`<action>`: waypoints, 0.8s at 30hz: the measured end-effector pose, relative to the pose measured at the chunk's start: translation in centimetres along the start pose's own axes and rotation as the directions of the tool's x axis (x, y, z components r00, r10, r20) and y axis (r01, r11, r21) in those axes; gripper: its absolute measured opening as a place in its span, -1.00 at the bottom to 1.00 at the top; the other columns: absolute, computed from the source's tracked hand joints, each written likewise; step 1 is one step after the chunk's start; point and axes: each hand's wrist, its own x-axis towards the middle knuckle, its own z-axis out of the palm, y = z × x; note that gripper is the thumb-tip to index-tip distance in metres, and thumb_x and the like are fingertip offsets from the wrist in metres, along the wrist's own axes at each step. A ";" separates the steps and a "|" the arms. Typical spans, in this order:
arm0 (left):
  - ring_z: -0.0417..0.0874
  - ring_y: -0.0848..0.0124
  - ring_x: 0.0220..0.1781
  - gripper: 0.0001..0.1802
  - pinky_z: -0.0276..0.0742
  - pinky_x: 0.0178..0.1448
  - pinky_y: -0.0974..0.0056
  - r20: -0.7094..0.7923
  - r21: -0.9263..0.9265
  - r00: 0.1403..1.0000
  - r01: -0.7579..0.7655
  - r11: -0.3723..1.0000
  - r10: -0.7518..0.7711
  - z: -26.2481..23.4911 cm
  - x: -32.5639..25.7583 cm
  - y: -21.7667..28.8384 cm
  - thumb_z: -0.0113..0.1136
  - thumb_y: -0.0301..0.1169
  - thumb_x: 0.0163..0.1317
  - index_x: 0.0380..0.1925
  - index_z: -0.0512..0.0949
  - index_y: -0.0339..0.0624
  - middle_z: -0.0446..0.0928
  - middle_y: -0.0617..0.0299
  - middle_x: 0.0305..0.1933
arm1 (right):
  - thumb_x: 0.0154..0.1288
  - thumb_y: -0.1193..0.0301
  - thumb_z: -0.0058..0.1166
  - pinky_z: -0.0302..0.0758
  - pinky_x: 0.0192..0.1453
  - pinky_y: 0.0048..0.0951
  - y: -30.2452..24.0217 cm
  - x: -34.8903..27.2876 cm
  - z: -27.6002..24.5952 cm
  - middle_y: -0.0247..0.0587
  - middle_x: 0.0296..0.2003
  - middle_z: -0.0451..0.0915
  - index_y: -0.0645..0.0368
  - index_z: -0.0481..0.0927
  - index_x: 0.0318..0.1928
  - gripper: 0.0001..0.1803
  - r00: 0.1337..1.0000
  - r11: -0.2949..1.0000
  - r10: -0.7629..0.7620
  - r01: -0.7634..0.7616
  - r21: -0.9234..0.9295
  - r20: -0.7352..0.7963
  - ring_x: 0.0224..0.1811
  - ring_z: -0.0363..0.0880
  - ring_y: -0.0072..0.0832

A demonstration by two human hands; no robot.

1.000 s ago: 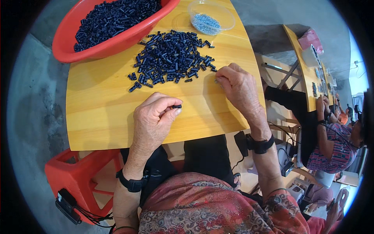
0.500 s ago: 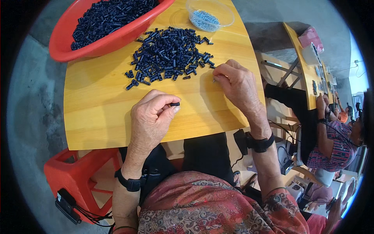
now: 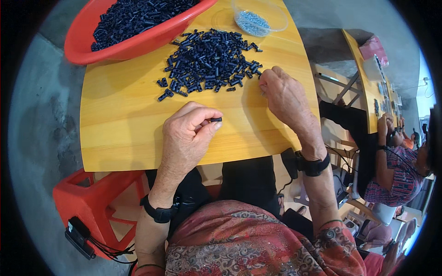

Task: Assembling small blue plastic tubes with silver metal caps.

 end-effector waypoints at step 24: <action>0.54 0.59 -0.37 -0.81 0.47 -0.29 0.51 0.014 0.004 0.999 0.033 0.999 -0.033 -0.3 -0.1 0.3 0.25 -0.68 0.03 -0.31 0.61 -0.31 0.54 0.27 -0.37 | 0.13 0.51 0.04 0.49 -0.38 -0.27 -0.7 0.9 -0.6 -0.09 -0.47 0.50 0.22 0.46 -0.46 -0.94 0.992 0.994 -0.113 0.113 0.008 -0.048 -0.42 0.56 -0.21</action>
